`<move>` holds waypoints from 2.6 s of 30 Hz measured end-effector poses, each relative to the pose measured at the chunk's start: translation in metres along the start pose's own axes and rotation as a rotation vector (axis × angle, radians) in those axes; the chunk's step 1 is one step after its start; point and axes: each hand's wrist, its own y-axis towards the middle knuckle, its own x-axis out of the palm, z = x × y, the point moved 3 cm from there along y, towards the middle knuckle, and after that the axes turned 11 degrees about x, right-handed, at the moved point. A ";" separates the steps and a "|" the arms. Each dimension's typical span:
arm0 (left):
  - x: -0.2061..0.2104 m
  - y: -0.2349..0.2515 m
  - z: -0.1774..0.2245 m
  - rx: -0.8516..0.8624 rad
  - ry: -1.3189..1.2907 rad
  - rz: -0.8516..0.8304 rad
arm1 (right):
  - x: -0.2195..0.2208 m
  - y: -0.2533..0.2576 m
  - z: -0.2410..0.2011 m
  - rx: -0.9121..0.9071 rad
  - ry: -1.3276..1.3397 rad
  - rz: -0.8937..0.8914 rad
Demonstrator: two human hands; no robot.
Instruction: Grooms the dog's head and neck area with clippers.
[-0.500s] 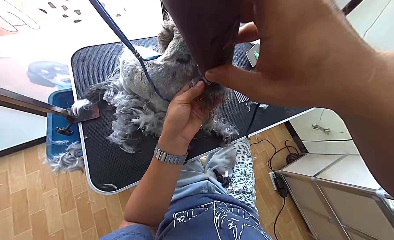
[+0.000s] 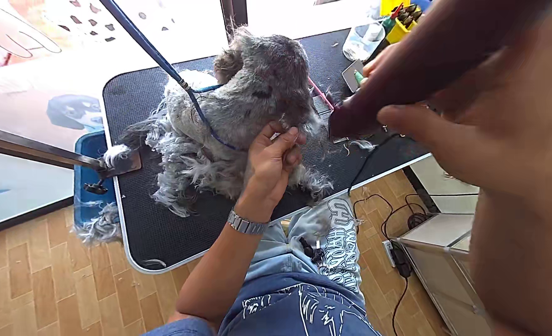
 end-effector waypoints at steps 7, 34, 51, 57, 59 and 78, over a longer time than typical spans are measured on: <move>-0.025 -0.010 -0.032 0.133 0.203 -0.009 | -0.007 -0.035 0.064 0.030 0.381 0.211; 0.063 0.218 0.124 -0.079 2.175 -0.383 | 0.143 -0.172 0.181 0.550 1.209 0.011; 0.004 0.266 0.133 -0.328 2.110 -0.363 | 0.150 -0.153 0.189 0.564 1.267 -0.093; -0.003 0.247 0.138 -0.299 1.607 -0.492 | 0.153 -0.153 0.189 0.571 1.296 -0.088; 0.000 0.237 0.141 -0.263 1.509 -0.604 | 0.154 -0.151 0.187 0.568 1.285 -0.096; 0.027 0.098 0.162 0.320 1.563 -0.979 | 0.170 -0.147 0.178 0.529 1.286 -0.092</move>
